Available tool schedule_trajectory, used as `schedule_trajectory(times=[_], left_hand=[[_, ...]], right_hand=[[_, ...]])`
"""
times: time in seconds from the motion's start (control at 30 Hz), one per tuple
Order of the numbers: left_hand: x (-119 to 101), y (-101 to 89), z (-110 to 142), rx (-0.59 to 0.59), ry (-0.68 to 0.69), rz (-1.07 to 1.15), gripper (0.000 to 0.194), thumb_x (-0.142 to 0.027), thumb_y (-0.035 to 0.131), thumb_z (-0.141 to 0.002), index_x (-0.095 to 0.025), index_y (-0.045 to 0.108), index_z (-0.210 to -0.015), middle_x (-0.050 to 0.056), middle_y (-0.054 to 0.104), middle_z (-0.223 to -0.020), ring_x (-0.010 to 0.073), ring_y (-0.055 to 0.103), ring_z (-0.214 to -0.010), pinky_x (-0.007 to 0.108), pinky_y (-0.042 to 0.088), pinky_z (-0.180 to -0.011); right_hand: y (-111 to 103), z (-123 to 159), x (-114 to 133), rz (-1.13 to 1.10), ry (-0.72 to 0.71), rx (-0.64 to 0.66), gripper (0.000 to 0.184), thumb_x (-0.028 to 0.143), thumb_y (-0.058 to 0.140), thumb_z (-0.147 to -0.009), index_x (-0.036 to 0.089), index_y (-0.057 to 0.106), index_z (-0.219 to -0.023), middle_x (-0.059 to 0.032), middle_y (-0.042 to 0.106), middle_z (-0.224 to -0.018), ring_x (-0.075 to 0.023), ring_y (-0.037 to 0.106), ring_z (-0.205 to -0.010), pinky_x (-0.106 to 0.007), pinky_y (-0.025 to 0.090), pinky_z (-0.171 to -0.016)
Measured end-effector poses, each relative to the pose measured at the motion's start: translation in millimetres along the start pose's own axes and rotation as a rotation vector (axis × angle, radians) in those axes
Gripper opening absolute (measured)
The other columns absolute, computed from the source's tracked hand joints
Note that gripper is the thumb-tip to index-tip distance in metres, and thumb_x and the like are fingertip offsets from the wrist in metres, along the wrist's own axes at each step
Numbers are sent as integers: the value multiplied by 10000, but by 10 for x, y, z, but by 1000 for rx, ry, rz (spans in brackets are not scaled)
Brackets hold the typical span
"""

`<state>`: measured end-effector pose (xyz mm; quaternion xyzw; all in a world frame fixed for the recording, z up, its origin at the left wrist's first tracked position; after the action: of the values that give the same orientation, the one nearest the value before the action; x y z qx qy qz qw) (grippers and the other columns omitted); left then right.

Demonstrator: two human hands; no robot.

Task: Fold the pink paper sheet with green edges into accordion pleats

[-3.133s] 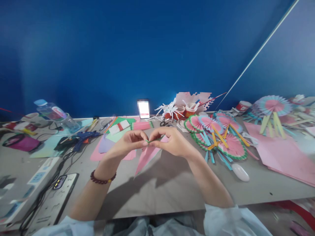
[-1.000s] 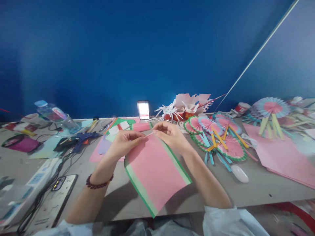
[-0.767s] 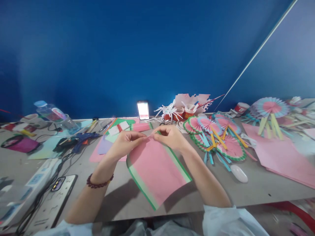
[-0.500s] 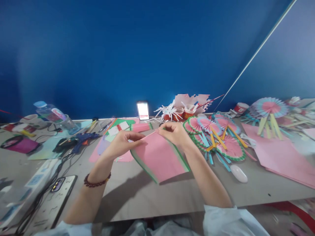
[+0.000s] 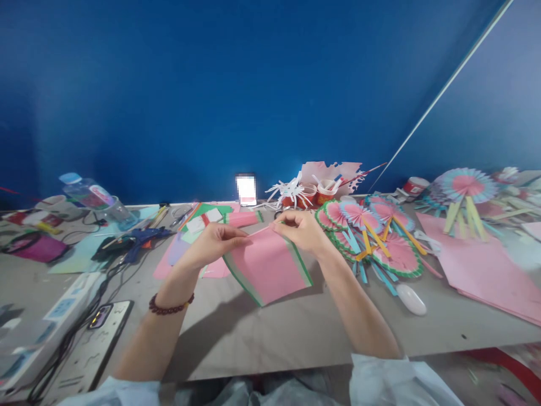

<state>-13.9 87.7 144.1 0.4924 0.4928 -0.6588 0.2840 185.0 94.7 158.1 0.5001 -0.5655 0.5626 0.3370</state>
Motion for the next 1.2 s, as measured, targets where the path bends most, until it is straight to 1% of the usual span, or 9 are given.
schedule_trajectory(times=[0.1, 0.23, 0.3, 0.43, 0.6, 0.77, 0.9, 1.03, 1.2], left_hand=[[36, 2, -20, 33, 5, 34, 276, -425, 748, -759, -177, 809, -865, 56, 787, -889, 213, 701, -809, 252, 521, -639], [69, -36, -63, 113, 72, 175, 522, -421, 800, -728, -195, 720, -1192, 108, 721, -1207, 269, 669, -1096, 310, 567, -820], [92, -88, -96, 100, 112, 184, 570, -412, 831, -696, -188, 706, -1205, 130, 701, -1239, 277, 654, -1127, 324, 568, -840], [157, -161, -148, 12, 120, 81, 448, -431, 851, -662, -173, 758, -1017, 117, 739, -1108, 250, 686, -996, 322, 567, -820], [171, -150, -144, -68, 83, 10, 363, -427, 833, -671, -170, 775, -920, 82, 762, -941, 205, 686, -834, 296, 564, -736], [136, -122, -124, -48, 86, -12, 341, -441, 780, -725, -175, 789, -939, 75, 771, -881, 198, 684, -785, 289, 555, -698], [125, -124, -117, -19, 77, 9, 304, -456, 742, -760, -176, 795, -867, 73, 780, -884, 218, 700, -848, 300, 564, -762], [139, -136, -124, -7, 53, 3, 276, -442, 742, -753, -170, 786, -779, 62, 771, -799, 201, 693, -793, 305, 564, -767], [198, -159, -170, -8, 56, 19, 319, -472, 741, -748, -168, 792, -830, 67, 771, -815, 189, 679, -782, 297, 555, -745]], right_hand=[[-13, -23, -44, -16, 1, -9, 361, 508, 760, -662, 157, 678, -666, 9, 592, -605, -109, 448, -589, -259, 320, -552], [-71, -69, -129, -105, 18, -30, 368, 520, 775, -643, 172, 658, -668, 25, 586, -620, -102, 457, -590, -251, 321, -558], [-101, -83, -161, -140, 41, -32, 373, 523, 785, -632, 177, 657, -684, 29, 585, -613, -101, 457, -578, -249, 314, -546], [-175, -78, -168, -145, 83, -79, 380, 516, 800, -611, 172, 678, -715, 20, 609, -610, -103, 465, -563, -253, 305, -534], [-218, -60, -109, -144, 71, -101, 351, 478, 814, -605, 166, 684, -701, 4, 643, -633, -109, 492, -592, -259, 332, -556], [-247, -72, -126, -115, 65, -116, 347, 492, 797, -606, 177, 687, -699, 9, 654, -640, -114, 514, -604, -258, 359, -580], [-265, -83, -148, -112, 55, -131, 331, 481, 787, -608, 178, 683, -690, 21, 638, -629, -104, 488, -582, -250, 339, -562], [-274, -94, -161, -118, 67, -142, 319, 461, 785, -601, 170, 686, -687, 20, 636, -629, -102, 489, -588, -250, 340, -570], [-286, -140, -239, -104, 82, -127, 342, 479, 789, -600, 168, 699, -710, 23, 631, -617, -102, 492, -584, -247, 352, -565]])
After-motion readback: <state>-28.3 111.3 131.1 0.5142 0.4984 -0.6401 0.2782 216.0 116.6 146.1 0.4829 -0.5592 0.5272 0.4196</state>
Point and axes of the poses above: each hand's wrist, its own z-axis away from the middle knuckle, its own y-axis out of the palm, x = y × z, the point moved 6 cm from there along -z, towards the middle knuckle
